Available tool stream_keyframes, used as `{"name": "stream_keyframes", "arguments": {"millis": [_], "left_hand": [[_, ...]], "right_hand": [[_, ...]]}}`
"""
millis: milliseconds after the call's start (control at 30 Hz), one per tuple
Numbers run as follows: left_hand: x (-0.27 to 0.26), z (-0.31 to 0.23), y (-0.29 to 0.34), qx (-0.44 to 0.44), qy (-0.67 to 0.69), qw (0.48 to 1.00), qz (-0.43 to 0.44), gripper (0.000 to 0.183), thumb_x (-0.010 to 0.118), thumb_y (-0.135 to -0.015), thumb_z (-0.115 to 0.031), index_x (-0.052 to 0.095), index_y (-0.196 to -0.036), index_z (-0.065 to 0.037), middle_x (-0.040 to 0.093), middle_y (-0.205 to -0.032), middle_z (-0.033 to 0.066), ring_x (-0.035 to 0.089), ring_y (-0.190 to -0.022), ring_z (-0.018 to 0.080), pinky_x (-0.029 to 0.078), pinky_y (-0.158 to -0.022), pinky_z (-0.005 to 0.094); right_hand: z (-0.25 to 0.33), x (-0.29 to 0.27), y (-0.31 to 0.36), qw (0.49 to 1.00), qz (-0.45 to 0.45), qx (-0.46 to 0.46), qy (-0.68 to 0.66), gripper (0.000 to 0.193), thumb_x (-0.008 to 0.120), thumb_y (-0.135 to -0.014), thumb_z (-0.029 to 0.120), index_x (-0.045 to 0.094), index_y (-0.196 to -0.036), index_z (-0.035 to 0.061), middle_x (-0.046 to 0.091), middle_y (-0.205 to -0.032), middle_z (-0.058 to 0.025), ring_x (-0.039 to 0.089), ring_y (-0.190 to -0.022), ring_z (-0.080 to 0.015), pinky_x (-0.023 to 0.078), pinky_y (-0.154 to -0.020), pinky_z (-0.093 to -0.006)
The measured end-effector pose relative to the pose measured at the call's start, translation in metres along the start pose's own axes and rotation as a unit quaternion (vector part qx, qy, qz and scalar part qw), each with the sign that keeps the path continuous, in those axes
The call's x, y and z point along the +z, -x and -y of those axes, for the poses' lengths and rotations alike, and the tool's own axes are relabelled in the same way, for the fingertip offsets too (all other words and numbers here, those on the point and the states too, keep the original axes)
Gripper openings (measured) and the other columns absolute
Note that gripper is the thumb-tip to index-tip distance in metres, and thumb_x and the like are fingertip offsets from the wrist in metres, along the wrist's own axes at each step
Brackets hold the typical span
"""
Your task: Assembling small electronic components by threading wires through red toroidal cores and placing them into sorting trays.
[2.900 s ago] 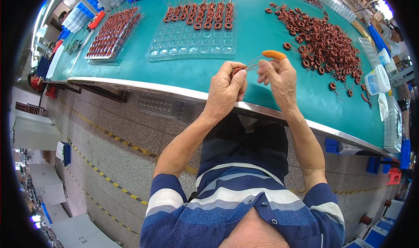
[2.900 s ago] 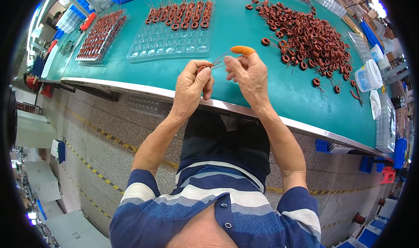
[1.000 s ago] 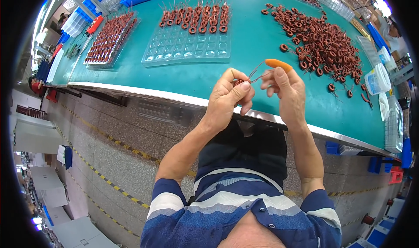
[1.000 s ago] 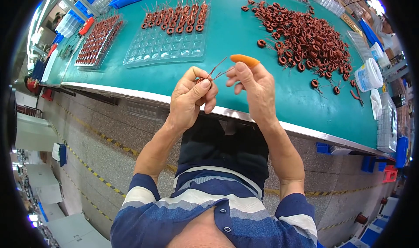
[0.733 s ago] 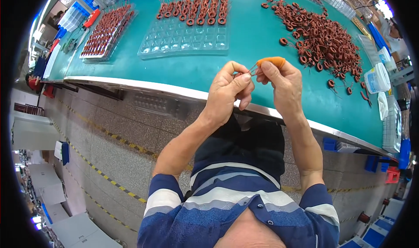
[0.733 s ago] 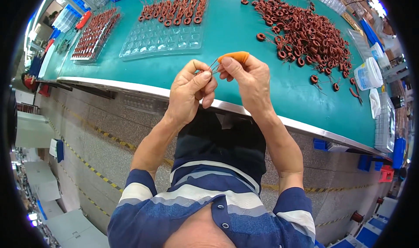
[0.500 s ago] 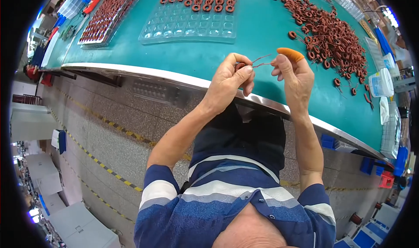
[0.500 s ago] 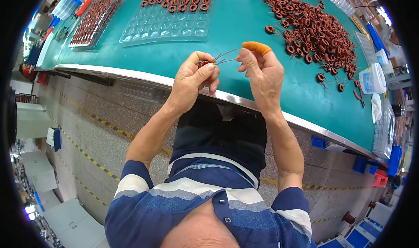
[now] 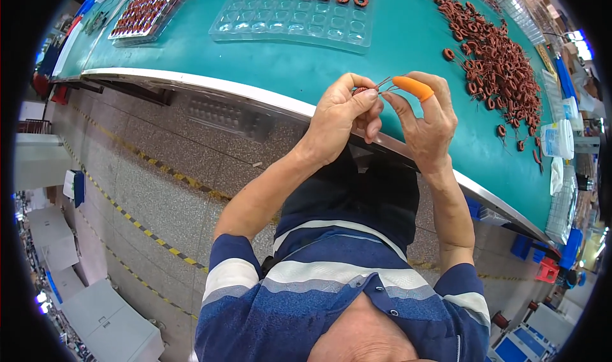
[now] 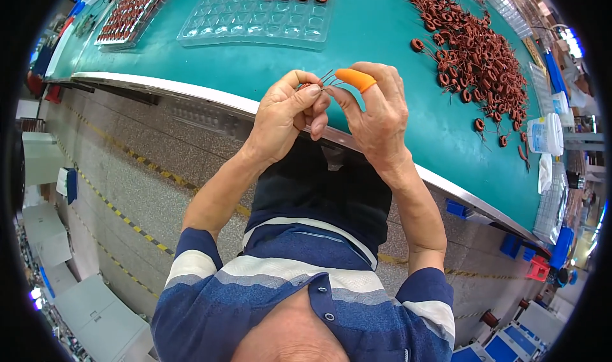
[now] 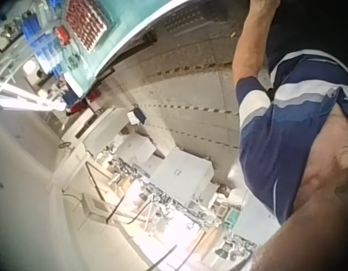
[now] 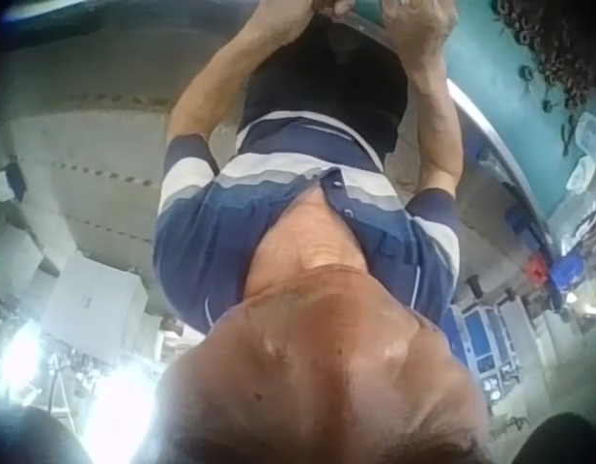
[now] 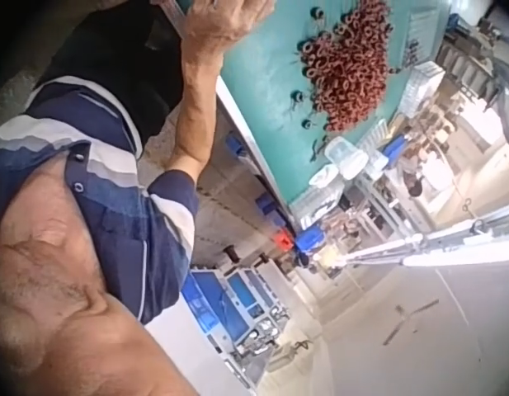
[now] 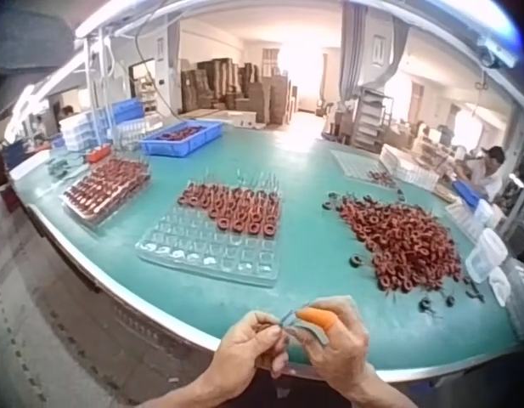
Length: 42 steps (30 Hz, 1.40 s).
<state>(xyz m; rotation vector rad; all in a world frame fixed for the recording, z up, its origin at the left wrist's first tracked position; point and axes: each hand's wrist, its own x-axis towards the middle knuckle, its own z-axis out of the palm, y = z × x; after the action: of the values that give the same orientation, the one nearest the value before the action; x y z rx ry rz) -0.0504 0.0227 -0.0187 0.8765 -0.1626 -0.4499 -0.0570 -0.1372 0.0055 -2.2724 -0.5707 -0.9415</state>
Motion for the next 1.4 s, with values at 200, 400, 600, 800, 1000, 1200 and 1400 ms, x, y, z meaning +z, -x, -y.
{"name": "stream_keyframes", "arguments": {"millis": [200,400,600,800,1000,1200,1400], "left_hand": [[-0.002,-0.002,0.000,0.011,0.032,0.999,-0.015,0.016,0.049,-0.098,-0.018,0.045,-0.103,-0.004,0.053,-0.077,0.0057,0.054,-0.057,0.0137,0.045,-0.049,0.0259],[-0.010,-0.006,-0.005,0.083,-0.041,0.995,-0.038,0.013,0.047,-0.098,-0.013,0.042,-0.102,-0.001,0.052,-0.073,0.0051,0.053,-0.056,0.0117,0.045,-0.049,0.0256],[-0.029,-0.029,-0.014,0.183,-0.262,0.946,-0.047,0.017,0.047,-0.099,-0.014,0.041,-0.108,-0.001,0.055,-0.080,0.0067,0.053,-0.063,0.0107,0.045,-0.057,0.0238],[-0.048,-0.032,-0.013,0.214,-0.261,0.933,-0.125,0.037,0.052,-0.096,-0.011,0.033,-0.125,0.001,0.058,-0.094,0.0103,0.056,-0.071,0.0109,0.049,-0.064,0.0242],[-0.051,-0.031,-0.018,0.211,-0.277,0.931,-0.112,0.033,0.052,-0.095,-0.009,0.037,-0.123,0.000,0.059,-0.089,0.0094,0.057,-0.071,0.0105,0.048,-0.063,0.0239],[-0.050,-0.031,-0.014,0.193,-0.297,0.930,-0.093,0.027,0.051,-0.096,-0.008,0.041,-0.120,0.000,0.059,-0.086,0.0084,0.057,-0.071,0.0101,0.047,-0.061,0.0230],[-0.046,-0.032,-0.021,0.170,-0.267,0.944,-0.096,0.022,0.052,-0.095,-0.007,0.046,-0.115,0.000,0.059,-0.084,0.0071,0.056,-0.070,0.0099,0.047,-0.061,0.0228]], "right_hand": [[-0.002,0.006,-0.003,0.999,-0.021,-0.029,0.015,0.019,0.078,-0.072,0.007,0.067,-0.088,0.0029,0.062,-0.091,-0.0069,0.060,-0.078,-0.0210,0.048,-0.064,-0.0308],[0.011,0.007,-0.022,0.975,0.073,0.145,-0.149,0.016,0.073,-0.080,0.008,0.066,-0.093,0.0017,0.065,-0.080,-0.0048,0.057,-0.061,-0.0094,0.044,-0.054,-0.0228],[0.010,0.029,-0.067,0.885,0.192,0.283,-0.315,0.019,0.068,-0.087,0.011,0.063,-0.100,-0.0024,0.065,-0.076,-0.0042,0.058,-0.065,-0.0078,0.047,-0.055,-0.0214],[-0.026,0.073,-0.159,0.963,0.181,0.115,-0.164,0.018,0.064,-0.086,0.012,0.065,-0.097,-0.0027,0.067,-0.075,-0.0064,0.059,-0.060,-0.0080,0.046,-0.053,-0.0235],[-0.070,0.150,-0.209,0.970,0.212,0.036,-0.112,0.021,0.063,-0.087,0.017,0.066,-0.100,0.0013,0.068,-0.076,-0.0086,0.059,-0.058,-0.0132,0.048,-0.056,-0.0274],[-0.074,0.187,-0.214,0.962,0.269,-0.040,-0.031,0.021,0.064,-0.085,0.019,0.066,-0.096,0.0015,0.068,-0.078,-0.0134,0.065,-0.069,-0.0243,0.050,-0.066,-0.0349],[-0.095,0.119,-0.226,0.976,0.209,-0.044,0.045,0.028,0.066,-0.085,0.021,0.064,-0.106,0.0029,0.070,-0.089,-0.0127,0.065,-0.069,-0.0214,0.051,-0.067,-0.0352]]}}
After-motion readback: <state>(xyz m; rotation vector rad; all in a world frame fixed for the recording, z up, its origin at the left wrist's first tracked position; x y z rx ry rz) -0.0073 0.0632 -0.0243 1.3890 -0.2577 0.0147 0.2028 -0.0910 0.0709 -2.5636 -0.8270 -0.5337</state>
